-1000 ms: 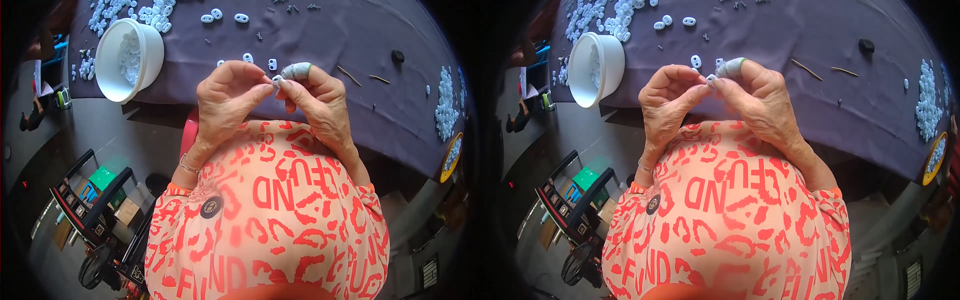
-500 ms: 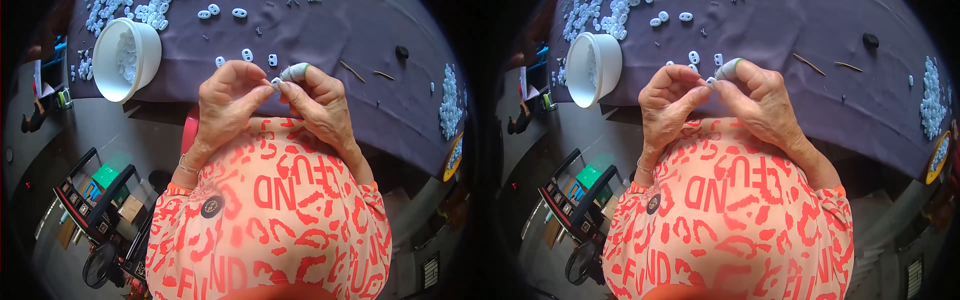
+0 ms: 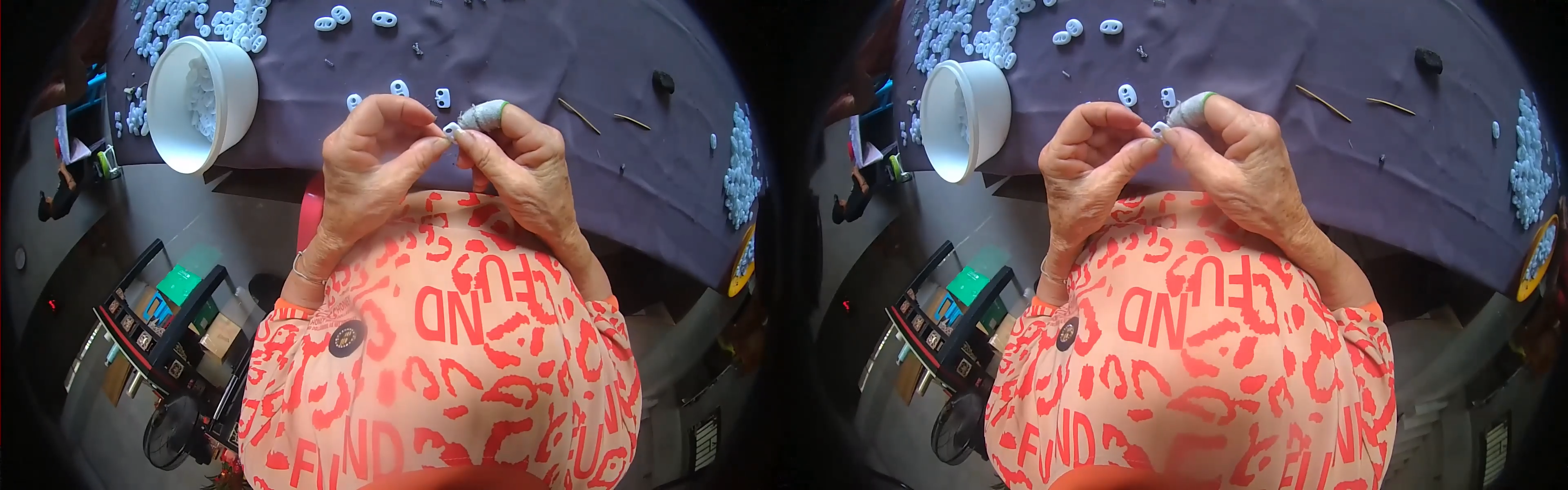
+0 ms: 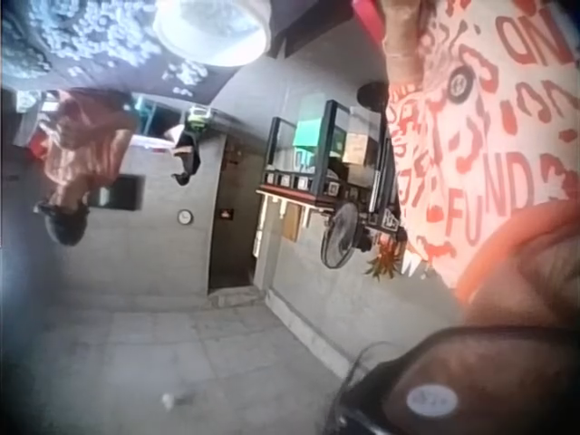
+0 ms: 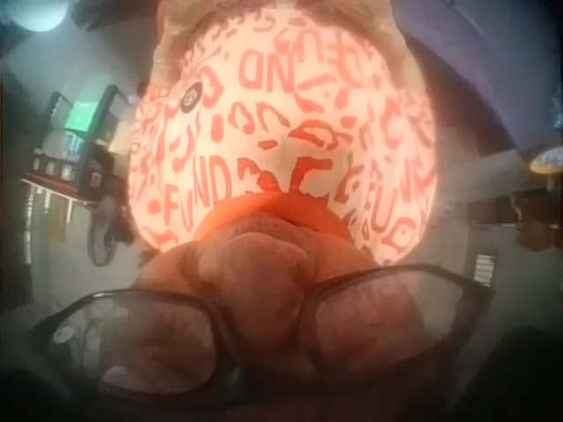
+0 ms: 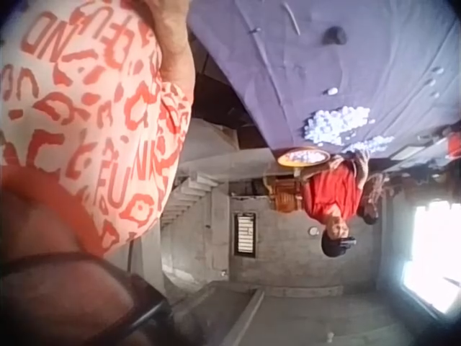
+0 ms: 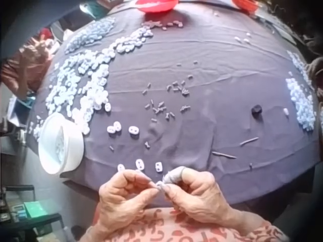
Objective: The person assembles plastic cord locks by hand, picking plastic pieces and small springs from the table and fitting them together.
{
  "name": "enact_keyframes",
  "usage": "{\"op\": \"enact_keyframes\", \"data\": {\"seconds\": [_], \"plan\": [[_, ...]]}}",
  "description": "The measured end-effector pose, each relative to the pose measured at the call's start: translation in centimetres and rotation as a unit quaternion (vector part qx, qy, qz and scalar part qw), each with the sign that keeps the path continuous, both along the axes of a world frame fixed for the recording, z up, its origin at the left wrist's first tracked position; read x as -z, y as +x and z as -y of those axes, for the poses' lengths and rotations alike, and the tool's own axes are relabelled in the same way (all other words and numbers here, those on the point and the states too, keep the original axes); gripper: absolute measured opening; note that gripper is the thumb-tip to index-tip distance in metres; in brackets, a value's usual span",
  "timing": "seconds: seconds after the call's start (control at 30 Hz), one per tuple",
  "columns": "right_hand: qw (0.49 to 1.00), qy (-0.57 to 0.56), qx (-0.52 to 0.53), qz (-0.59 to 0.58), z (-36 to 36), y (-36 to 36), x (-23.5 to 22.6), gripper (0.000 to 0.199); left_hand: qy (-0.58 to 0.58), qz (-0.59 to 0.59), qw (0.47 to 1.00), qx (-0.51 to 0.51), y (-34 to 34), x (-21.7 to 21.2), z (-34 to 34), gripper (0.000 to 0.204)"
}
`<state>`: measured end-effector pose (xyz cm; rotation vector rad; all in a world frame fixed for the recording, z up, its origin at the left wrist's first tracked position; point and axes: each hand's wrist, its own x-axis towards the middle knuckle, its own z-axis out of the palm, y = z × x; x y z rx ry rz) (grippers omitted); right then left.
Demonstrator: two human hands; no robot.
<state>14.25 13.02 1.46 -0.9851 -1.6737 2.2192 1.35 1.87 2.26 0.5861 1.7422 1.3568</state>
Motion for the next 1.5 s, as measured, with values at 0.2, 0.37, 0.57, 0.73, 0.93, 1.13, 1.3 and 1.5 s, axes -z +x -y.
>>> {"op": "enact_keyframes", "data": {"seconds": [0.2,0.37,0.57,0.73,0.93,1.13,1.3,1.5], "plan": [[0.999,0.045,-0.003,-0.011,0.0,0.2,0.6,0.009,-0.014,-0.007,1.0,0.003,0.2,0.0,-0.1,0.019],[0.991,0.131,-0.037,-0.016,0.0,0.4,1.1,0.008,-0.024,-0.002,1.0,0.016,0.2,0.0,-0.1,0.019],[0.998,0.04,-0.039,-0.008,0.2,0.3,1.7,0.009,-0.026,0.027,0.999,0.02,-0.2,0.6,0.1,0.024],[0.994,-0.106,-0.009,0.039,-0.1,-0.1,0.9,0.011,-0.025,0.126,0.992,-0.019,-0.4,0.2,-0.3,0.031],[0.993,-0.104,0.0,0.051,0.0,-0.3,0.9,0.012,-0.037,0.08,0.995,-0.038,0.1,0.3,-0.6,0.026],[0.998,-0.047,0.004,0.031,0.5,-0.4,1.3,0.011,-0.026,0.066,0.995,-0.069,1.1,0.3,-0.6,0.025],[0.992,-0.115,0.047,0.037,0.3,-0.9,0.5,0.012,-0.004,0.08,0.995,-0.065,0.6,0.3,-0.6,0.023],[0.989,-0.129,0.055,0.036,0.2,-0.9,0.6,0.012,-0.051,0.098,0.994,-0.021,-0.2,0.3,-0.1,0.021]]}}
